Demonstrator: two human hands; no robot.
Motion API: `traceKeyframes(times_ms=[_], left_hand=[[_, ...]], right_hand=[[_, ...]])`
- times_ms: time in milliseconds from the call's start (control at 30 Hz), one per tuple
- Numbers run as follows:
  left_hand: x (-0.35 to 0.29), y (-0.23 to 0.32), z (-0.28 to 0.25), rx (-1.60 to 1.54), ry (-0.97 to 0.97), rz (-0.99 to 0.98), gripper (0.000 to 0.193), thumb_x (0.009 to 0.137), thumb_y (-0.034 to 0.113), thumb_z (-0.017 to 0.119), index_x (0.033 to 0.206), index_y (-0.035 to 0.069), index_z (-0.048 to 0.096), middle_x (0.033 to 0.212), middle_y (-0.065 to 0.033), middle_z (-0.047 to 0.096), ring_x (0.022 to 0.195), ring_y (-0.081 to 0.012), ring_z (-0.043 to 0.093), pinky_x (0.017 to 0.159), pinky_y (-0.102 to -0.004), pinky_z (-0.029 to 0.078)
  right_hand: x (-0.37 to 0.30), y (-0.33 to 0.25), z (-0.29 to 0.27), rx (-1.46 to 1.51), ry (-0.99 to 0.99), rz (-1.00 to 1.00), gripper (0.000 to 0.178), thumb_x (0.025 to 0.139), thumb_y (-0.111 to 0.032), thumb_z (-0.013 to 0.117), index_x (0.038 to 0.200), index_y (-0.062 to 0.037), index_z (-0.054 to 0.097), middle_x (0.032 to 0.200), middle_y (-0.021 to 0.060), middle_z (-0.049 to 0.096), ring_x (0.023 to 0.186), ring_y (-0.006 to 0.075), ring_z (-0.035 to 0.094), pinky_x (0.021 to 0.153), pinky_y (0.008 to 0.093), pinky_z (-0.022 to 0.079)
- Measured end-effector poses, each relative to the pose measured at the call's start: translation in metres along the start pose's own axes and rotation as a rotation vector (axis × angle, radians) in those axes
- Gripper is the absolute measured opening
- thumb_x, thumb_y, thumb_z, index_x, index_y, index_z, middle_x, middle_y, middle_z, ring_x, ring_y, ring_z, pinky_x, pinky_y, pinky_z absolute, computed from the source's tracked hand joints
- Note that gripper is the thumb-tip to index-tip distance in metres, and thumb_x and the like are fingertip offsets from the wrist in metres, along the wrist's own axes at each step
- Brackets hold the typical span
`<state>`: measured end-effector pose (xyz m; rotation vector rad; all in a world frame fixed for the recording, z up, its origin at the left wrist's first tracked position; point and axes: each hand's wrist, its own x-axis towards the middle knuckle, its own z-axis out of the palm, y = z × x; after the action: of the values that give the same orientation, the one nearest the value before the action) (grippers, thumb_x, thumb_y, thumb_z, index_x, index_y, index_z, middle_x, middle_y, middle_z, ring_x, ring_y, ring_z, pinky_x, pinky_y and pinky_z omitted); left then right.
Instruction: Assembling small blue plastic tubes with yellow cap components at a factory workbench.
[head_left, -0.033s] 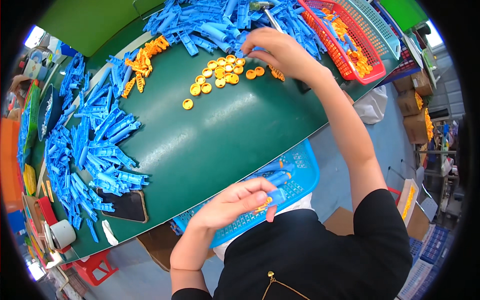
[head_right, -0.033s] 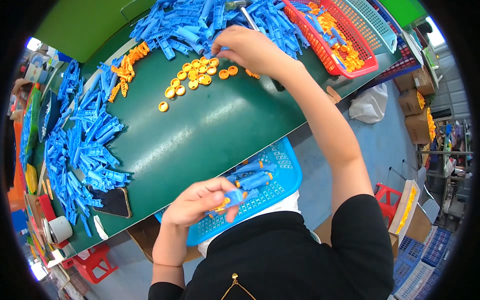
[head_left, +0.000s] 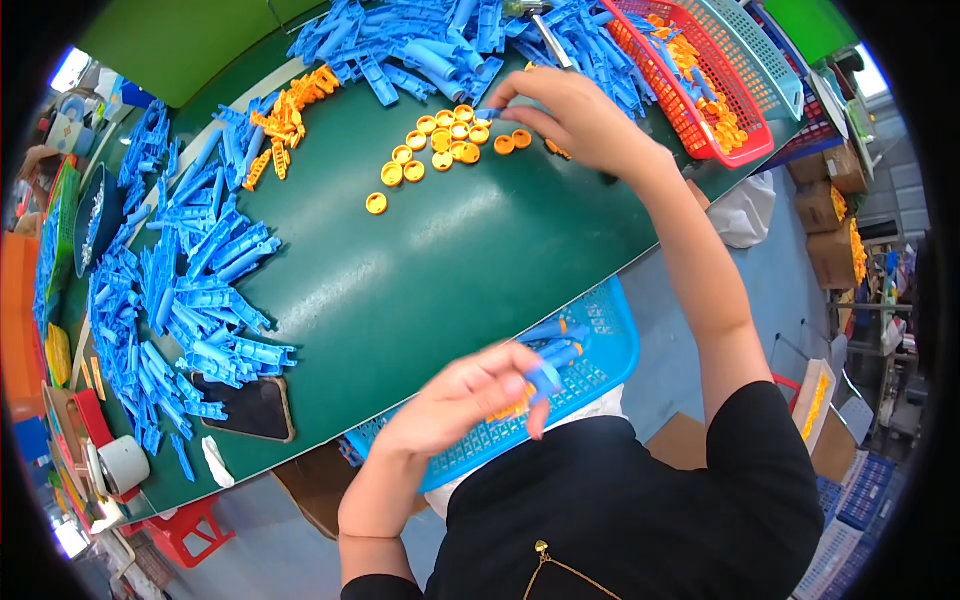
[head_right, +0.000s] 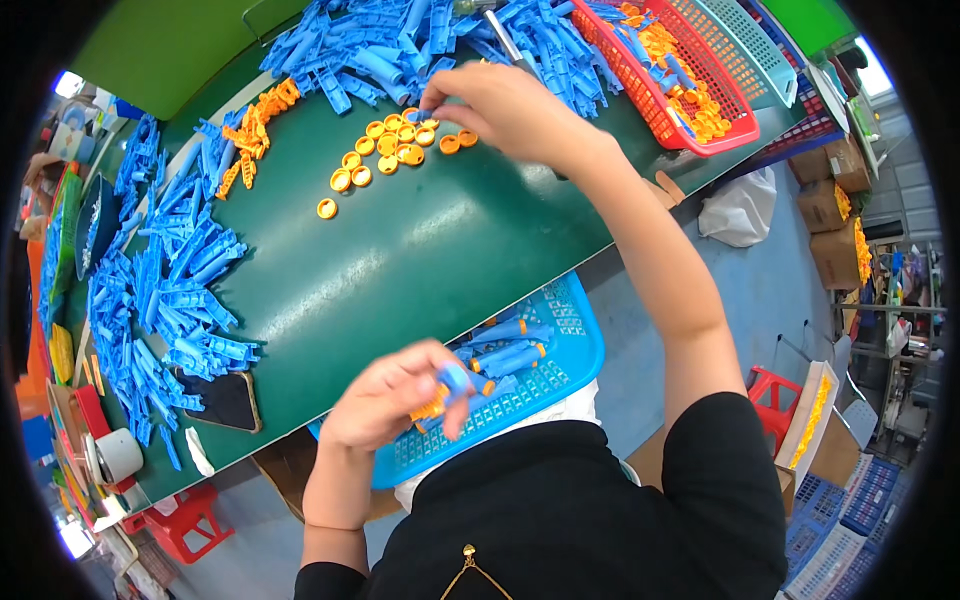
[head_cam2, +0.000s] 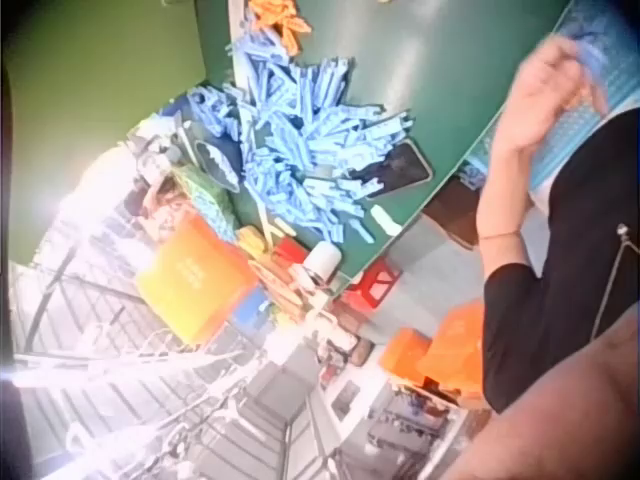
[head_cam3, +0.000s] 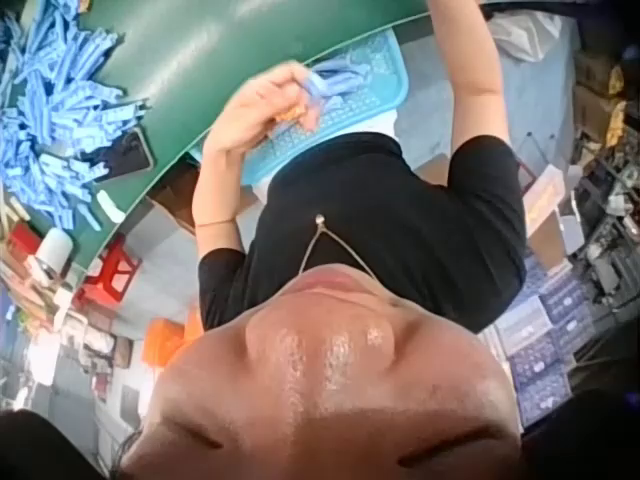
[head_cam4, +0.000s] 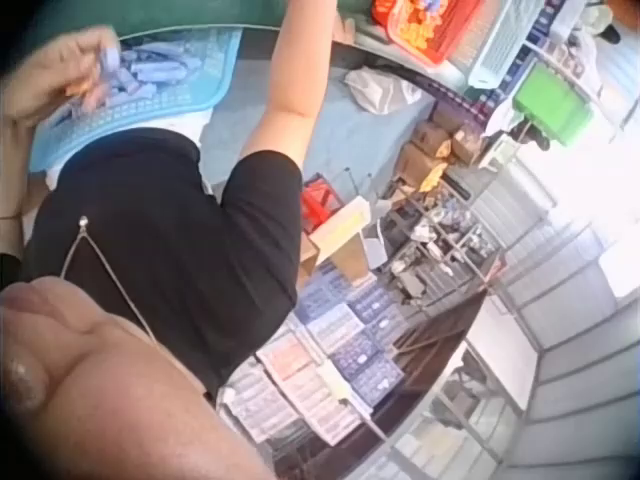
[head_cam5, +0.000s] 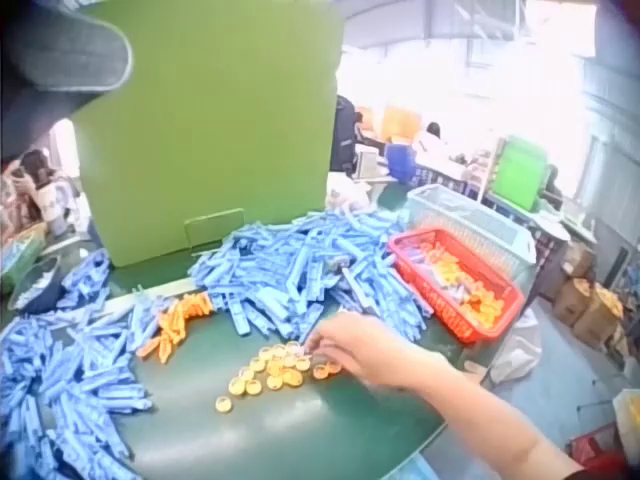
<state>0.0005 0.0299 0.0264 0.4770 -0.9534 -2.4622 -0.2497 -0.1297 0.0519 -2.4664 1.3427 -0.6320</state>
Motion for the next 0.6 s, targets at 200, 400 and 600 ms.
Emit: traceKeyframes(times_ms=[200,400,600], left_hand=[[0.015,0.021,-0.026,-0.156,0.380,0.369,0.027,0.095,0.016,0.045,0.118,0.002,0.050,0.086,-0.0079,0.053,0.077,-0.0158,0.053,0.069,-0.0267,0.045],[0.011,0.021,-0.027,-0.218,0.615,0.419,0.035,0.096,0.015,0.039,0.126,-0.003,0.046,0.097,-0.0045,0.048,0.077,-0.0153,0.049,0.064,-0.0276,0.041],[0.006,0.020,-0.040,-0.447,0.426,0.462,0.037,0.096,0.019,0.034,0.121,-0.004,0.050,0.095,-0.0052,0.049,0.074,-0.0166,0.047,0.069,-0.0306,0.042]], right_hand=[[-0.072,-0.076,0.051,0.249,-0.006,0.036,0.024,0.085,0.001,0.059,0.109,-0.0055,0.062,0.102,0.0123,0.058,0.094,0.0301,0.059,0.081,0.0369,0.048],[-0.082,-0.081,0.073,-0.041,0.243,0.018,0.036,0.083,0.002,0.061,0.117,-0.0084,0.063,0.104,0.0112,0.055,0.100,0.0291,0.055,0.088,0.0365,0.045],[-0.093,-0.075,0.046,0.058,0.049,0.093,0.032,0.083,-0.004,0.065,0.114,-0.0064,0.064,0.103,0.0100,0.056,0.092,0.0260,0.055,0.079,0.0338,0.047]])
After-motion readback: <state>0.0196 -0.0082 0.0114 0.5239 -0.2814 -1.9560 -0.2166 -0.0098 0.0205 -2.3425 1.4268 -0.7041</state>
